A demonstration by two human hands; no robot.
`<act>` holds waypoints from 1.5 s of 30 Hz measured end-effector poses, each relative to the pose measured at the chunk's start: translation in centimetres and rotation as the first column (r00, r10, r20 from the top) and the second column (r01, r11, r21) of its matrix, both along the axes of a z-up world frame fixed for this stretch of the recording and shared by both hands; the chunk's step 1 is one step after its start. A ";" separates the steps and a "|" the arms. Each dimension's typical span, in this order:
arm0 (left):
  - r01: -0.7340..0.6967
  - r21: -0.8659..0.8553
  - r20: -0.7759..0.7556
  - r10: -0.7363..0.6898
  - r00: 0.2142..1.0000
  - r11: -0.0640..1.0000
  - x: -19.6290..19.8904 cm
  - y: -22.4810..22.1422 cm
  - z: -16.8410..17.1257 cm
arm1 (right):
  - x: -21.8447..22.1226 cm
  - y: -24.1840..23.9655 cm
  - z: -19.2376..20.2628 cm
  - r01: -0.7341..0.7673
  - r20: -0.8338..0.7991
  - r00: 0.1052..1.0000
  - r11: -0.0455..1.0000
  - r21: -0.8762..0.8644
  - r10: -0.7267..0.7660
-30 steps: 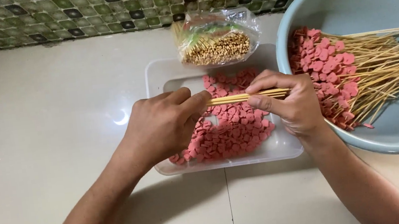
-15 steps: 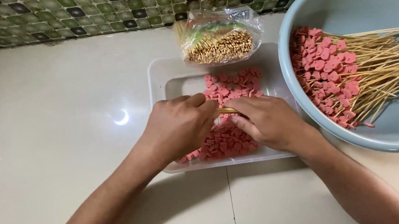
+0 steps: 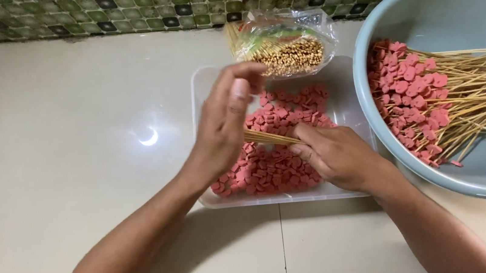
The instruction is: A person is manually skewering small heart-shaped pink food pieces onto wooden sticks, organizing them into a bowl.
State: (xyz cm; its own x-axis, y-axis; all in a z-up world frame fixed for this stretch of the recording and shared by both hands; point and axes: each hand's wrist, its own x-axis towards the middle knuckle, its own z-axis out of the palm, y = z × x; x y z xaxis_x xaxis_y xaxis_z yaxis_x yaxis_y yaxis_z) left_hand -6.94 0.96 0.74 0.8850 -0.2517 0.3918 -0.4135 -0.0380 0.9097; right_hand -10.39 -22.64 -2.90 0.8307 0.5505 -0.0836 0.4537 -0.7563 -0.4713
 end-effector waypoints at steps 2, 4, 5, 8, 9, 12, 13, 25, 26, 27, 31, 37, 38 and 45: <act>0.067 0.005 -0.023 -0.067 0.997 0.998 -0.3 -0.3 0.1 | 0.0 0.2 0.4 -0.014 -0.001 1.000 1.000 0.004 0.014; 0.138 0.010 -0.049 -0.137 0.989 0.990 -0.5 -0.4 0.4 | 0.0 0.6 1.1 -0.025 -0.004 1.000 1.000 0.010 0.025; 0.177 0.004 -0.084 -0.176 0.981 0.984 -0.6 -0.4 0.6 | 0.0 0.9 1.6 -0.024 -0.003 1.000 0.999 0.022 0.024; 0.220 -0.078 -0.168 -0.231 0.958 0.972 -0.1 -0.5 0.1 | -0.1 0.6 0.9 0.003 -0.022 1.000 0.999 0.039 -0.002; 0.221 -0.154 -0.215 -0.251 0.944 0.963 0.0 -0.5 -0.2 | -0.2 0.3 0.4 0.030 -0.043 0.999 0.999 0.041 -0.028; 0.161 -0.246 -0.280 -0.229 0.932 0.956 0.3 0.2 -0.1 | 0.0 0.5 1.7 0.136 -0.124 0.985 0.978 0.155 -0.117; 0.157 -0.245 -0.281 -0.225 0.933 0.957 0.2 0.1 -0.2 | 0.1 0.3 1.4 0.133 -0.126 0.986 0.979 0.156 -0.114; 0.281 0.023 -0.084 -0.279 0.957 0.959 -0.8 0.1 1.0 | -0.2 0.5 2.0 0.078 -0.098 0.993 0.976 0.204 -0.059; 0.312 0.004 -0.144 -0.308 0.940 0.950 -0.5 0.2 0.8 | -0.2 0.5 2.1 0.093 -0.123 0.990 0.969 0.228 -0.066; 0.340 -0.018 -0.204 -0.336 0.920 0.940 -0.3 0.4 0.7 | -0.2 0.4 2.2 0.108 -0.150 0.986 0.962 0.251 -0.071; 0.320 0.013 -0.226 -0.308 0.924 0.947 0.3 1.5 1.1 | 0.1 -0.2 1.8 0.134 -0.187 0.980 0.922 0.364 -0.068; 0.318 0.661 -0.226 -0.224 0.948 0.679 1.1 1.3 -2.2 | 0.3 -0.3 2.4 0.168 -0.250 0.967 0.858 0.486 -0.048; 0.333 0.758 -0.210 -0.273 0.939 0.562 0.9 1.2 -2.4 | 0.3 -0.5 2.1 0.183 -0.277 0.960 0.843 0.506 -0.042; 0.419 0.802 -0.212 -0.453 0.866 0.426 1.1 1.0 -2.8 | 0.1 -0.2 3.2 0.216 -0.327 0.943 0.864 0.454 -0.064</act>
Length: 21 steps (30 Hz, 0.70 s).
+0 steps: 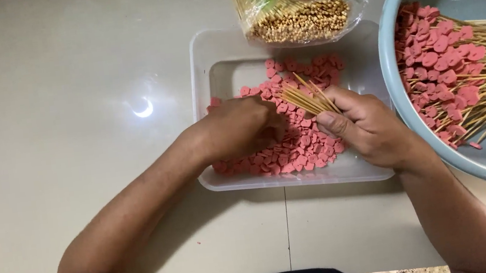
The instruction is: A person is manually skewering small heart-shaped pink food pieces onto wooden sticks, organizing them into a bowl.
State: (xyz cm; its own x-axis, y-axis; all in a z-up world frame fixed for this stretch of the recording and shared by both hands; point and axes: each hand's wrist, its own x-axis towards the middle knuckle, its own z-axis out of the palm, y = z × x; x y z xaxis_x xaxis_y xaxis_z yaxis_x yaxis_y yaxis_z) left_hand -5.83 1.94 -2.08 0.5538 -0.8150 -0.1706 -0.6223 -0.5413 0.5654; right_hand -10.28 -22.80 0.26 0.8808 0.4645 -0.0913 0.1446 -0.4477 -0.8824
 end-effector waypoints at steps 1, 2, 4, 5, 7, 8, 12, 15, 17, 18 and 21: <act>0.000 -0.001 -0.002 0.000 1.000 1.000 -0.1 0.0 0.2 | 0.0 0.0 -0.2 0.000 -0.002 1.000 1.000 -0.001 0.000; 0.013 0.011 -0.013 -0.012 1.000 1.000 -0.2 0.1 0.3 | 0.1 -0.1 -0.4 -0.006 -0.010 1.000 1.000 -0.025 0.005; 0.024 0.021 -0.025 -0.024 0.999 0.999 -0.3 0.1 0.3 | 0.4 -0.1 -0.7 -0.012 -0.018 1.000 0.999 -0.051 0.011; 0.026 0.044 0.003 -0.026 1.000 0.999 -0.4 0.1 0.2 | 0.5 0.0 -0.7 -0.026 -0.064 0.998 0.995 -0.096 0.020; 0.026 0.067 0.031 -0.028 0.999 0.997 -0.6 0.1 0.3 | 0.7 0.6 0.0 -0.043 -0.110 0.994 0.989 -0.141 0.027; 0.021 0.117 0.072 -0.029 0.997 0.993 -0.7 0.0 0.5 | 0.7 1.1 0.7 -0.083 -0.176 0.983 0.983 -0.163 0.053; -0.015 0.129 0.155 -0.005 0.988 0.991 -0.1 0.7 -2.0 | 0.7 1.4 1.0 -0.176 -0.203 0.971 0.947 -0.268 0.123; 0.038 0.141 0.192 -0.065 0.979 0.989 -1.0 -0.2 0.8 | 0.8 0.5 -0.4 -0.077 -0.176 0.984 0.971 -0.226 0.038; 0.026 0.134 0.172 -0.049 0.984 0.991 -1.0 -0.3 1.1 | 0.8 0.2 -0.7 -0.060 -0.155 0.988 0.974 -0.218 0.026; 0.015 0.129 0.151 -0.034 0.988 0.992 -1.0 -0.3 1.3 | 0.8 0.1 -0.8 -0.042 -0.136 0.991 0.977 -0.208 0.013; 0.004 0.154 0.187 -0.033 0.982 0.988 -1.2 -0.1 1.5 | 0.6 0.6 0.2 -0.037 -0.125 0.992 0.983 -0.179 0.015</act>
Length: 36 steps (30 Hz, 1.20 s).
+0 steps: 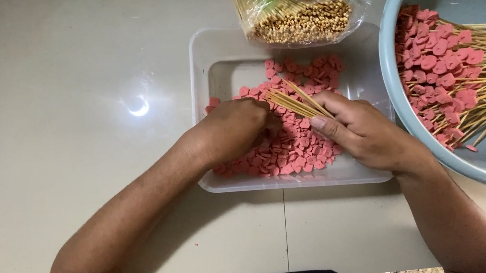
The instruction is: A person is manually skewering small heart-shaped pink food pieces onto wooden sticks, organizing them into a bowl.
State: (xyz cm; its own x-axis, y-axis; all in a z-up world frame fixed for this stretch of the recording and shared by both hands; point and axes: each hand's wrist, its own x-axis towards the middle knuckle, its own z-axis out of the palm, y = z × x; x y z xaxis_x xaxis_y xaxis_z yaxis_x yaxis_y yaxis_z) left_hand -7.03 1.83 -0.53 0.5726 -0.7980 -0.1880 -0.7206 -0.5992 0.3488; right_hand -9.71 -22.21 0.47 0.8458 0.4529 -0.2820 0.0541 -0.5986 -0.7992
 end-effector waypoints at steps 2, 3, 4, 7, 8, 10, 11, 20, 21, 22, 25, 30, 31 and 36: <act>0.002 0.000 -0.007 -0.002 1.000 1.000 -0.1 0.0 0.1 | 0.2 0.3 0.3 0.003 0.018 1.000 1.000 0.024 -0.003; 0.007 0.001 -0.015 -0.007 1.000 1.000 -0.1 0.0 0.1 | 0.3 0.4 0.5 0.007 0.035 0.999 0.999 0.049 -0.009; 0.007 0.001 -0.015 -0.007 1.000 1.000 0.1 0.0 -0.3 | 0.3 0.4 0.4 0.007 0.035 0.999 0.999 0.049 -0.009; 0.050 0.032 0.062 -0.052 0.997 0.998 0.2 -0.1 -0.4 | 0.1 0.2 0.3 0.012 0.056 0.998 0.996 0.089 -0.017; 0.003 0.026 0.024 -0.004 1.000 1.000 0.1 -0.1 0.1 | 0.1 0.1 0.2 0.026 0.047 0.998 0.993 0.111 -0.032; -0.044 0.023 -0.014 0.044 0.999 0.999 0.0 -0.2 0.6 | 0.0 -0.1 0.1 0.041 0.038 0.998 0.990 0.133 -0.047; -0.035 0.030 0.009 0.035 0.999 0.999 0.0 -0.2 0.4 | 0.0 -0.2 0.0 0.039 0.044 0.998 0.989 0.141 -0.046; -0.167 -0.144 0.023 0.172 0.985 0.975 0.5 0.0 -0.1 | -0.2 -0.7 -0.9 0.086 0.075 0.992 0.973 0.213 -0.104; -0.225 -0.233 -0.050 0.220 0.974 0.946 0.7 0.2 -0.3 | -0.3 -0.7 -1.0 0.109 0.055 0.990 0.957 0.267 -0.128; -0.224 -0.236 -0.044 0.220 0.975 0.946 0.6 0.2 0.0 | -0.3 -0.9 -1.2 0.107 0.061 0.990 0.958 0.267 -0.128; -0.379 -0.242 -0.179 0.343 0.922 0.893 0.1 0.2 1.0 | -0.1 -1.3 -1.7 0.126 0.059 0.987 0.948 0.293 -0.150; -0.377 -0.213 -0.153 0.350 0.924 0.901 0.2 -0.2 -0.7 | 0.1 -1.0 -1.6 0.146 0.068 0.982 0.932 0.333 -0.178; -0.377 -0.215 -0.149 0.351 0.925 0.901 0.5 -0.1 -1.0 | -0.1 -0.8 -1.5 0.144 0.073 0.981 0.932 0.332 -0.177; -0.444 -0.308 -0.110 0.432 0.895 0.841 1.9 0.6 -2.5 | -0.2 -0.1 -1.5 0.191 0.170 0.962 0.971 0.143 -0.214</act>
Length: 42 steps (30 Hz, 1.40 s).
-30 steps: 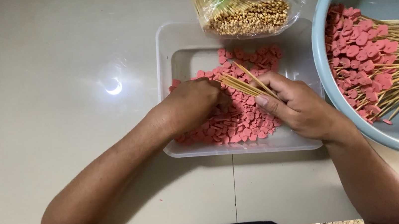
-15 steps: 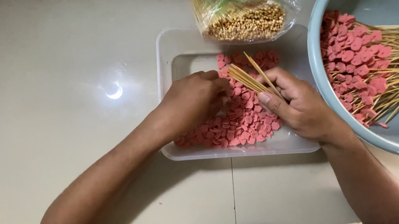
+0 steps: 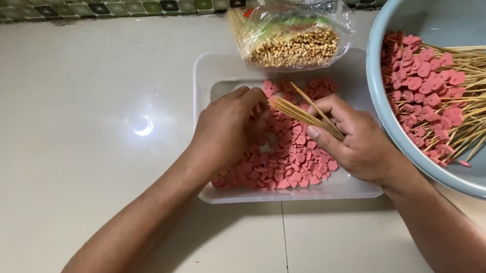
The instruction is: A person is manually skewering small heart-shaped pink food pieces onto wooden sticks, organizing them into a bowl.
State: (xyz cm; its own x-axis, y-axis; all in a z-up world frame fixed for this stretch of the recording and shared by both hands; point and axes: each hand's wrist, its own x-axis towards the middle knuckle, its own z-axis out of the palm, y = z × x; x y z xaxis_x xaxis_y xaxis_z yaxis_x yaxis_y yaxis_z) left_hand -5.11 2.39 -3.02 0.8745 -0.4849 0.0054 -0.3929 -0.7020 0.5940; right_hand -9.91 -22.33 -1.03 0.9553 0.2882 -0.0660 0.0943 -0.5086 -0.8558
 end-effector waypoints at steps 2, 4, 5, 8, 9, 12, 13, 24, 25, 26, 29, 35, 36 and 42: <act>-0.040 -0.079 0.015 0.041 0.999 0.996 -0.1 0.1 0.9 | 0.1 0.2 -0.1 0.002 0.011 1.000 1.000 -0.006 -0.002; -0.075 -0.163 0.029 0.081 0.996 0.984 0.0 -0.1 1.4 | 0.2 0.4 0.0 0.006 0.025 1.000 1.000 -0.017 -0.006; -0.107 -0.264 0.020 0.116 0.993 0.959 -0.1 -0.3 1.5 | 0.2 0.5 0.1 0.012 0.033 0.999 1.000 -0.009 -0.011; -0.136 -0.484 -0.046 0.130 0.990 0.864 -0.2 -0.1 2.0 | 0.2 0.5 0.0 0.015 0.052 0.999 1.000 -0.012 -0.014; -0.139 -0.598 -0.095 0.102 0.990 0.789 -0.1 0.0 2.2 | 0.2 0.4 -0.1 0.014 0.063 0.998 1.000 -0.021 -0.013; -0.162 -0.715 -0.143 0.085 0.986 0.680 0.2 0.3 1.4 | 0.0 0.4 -0.3 0.023 0.076 0.997 1.000 0.021 -0.024; -0.161 -0.715 -0.140 0.086 0.986 0.680 0.2 0.3 1.4 | 0.1 0.3 -0.4 0.022 0.079 0.997 1.000 0.022 -0.023; -0.122 -0.812 -0.143 0.008 0.990 0.571 -0.3 0.1 2.5 | -0.1 -0.2 -1.2 0.041 0.075 0.996 0.990 0.138 -0.052; -0.122 -0.812 -0.143 0.007 0.990 0.571 -0.3 0.1 2.3 | -0.1 -0.1 -1.1 0.041 0.075 0.996 0.989 0.139 -0.052; -0.119 -0.816 -0.142 0.003 0.990 0.565 -0.3 0.1 2.1 | 0.0 -0.1 -0.9 0.042 0.076 0.996 0.989 0.144 -0.053; -0.111 -0.823 -0.138 -0.006 0.990 0.557 -0.3 0.1 2.3 | -0.1 0.1 -0.8 0.039 0.069 0.996 0.988 0.151 -0.050; -0.095 -0.825 -0.136 -0.032 0.990 0.557 -0.5 0.2 2.1 | 0.3 -0.4 -1.3 -0.043 -0.033 0.998 0.970 0.238 0.053; -0.097 -0.827 -0.140 -0.035 0.990 0.554 -0.5 0.1 1.9 | 0.3 -0.4 -1.3 -0.059 -0.059 0.995 0.964 0.259 0.077; -0.083 -0.815 -0.126 -0.037 0.991 0.573 -0.6 0.2 2.0 | 0.3 -0.3 -1.0 -0.072 -0.024 0.997 0.979 0.192 0.078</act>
State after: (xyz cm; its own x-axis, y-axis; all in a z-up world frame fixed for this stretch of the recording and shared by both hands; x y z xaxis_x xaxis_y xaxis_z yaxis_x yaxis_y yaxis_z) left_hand -5.68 2.61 -1.05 0.9077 -0.3054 0.2879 -0.2705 0.0987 0.9576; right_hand -9.64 -22.68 -2.00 0.9289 0.3690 -0.0325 0.0977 -0.3286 -0.9394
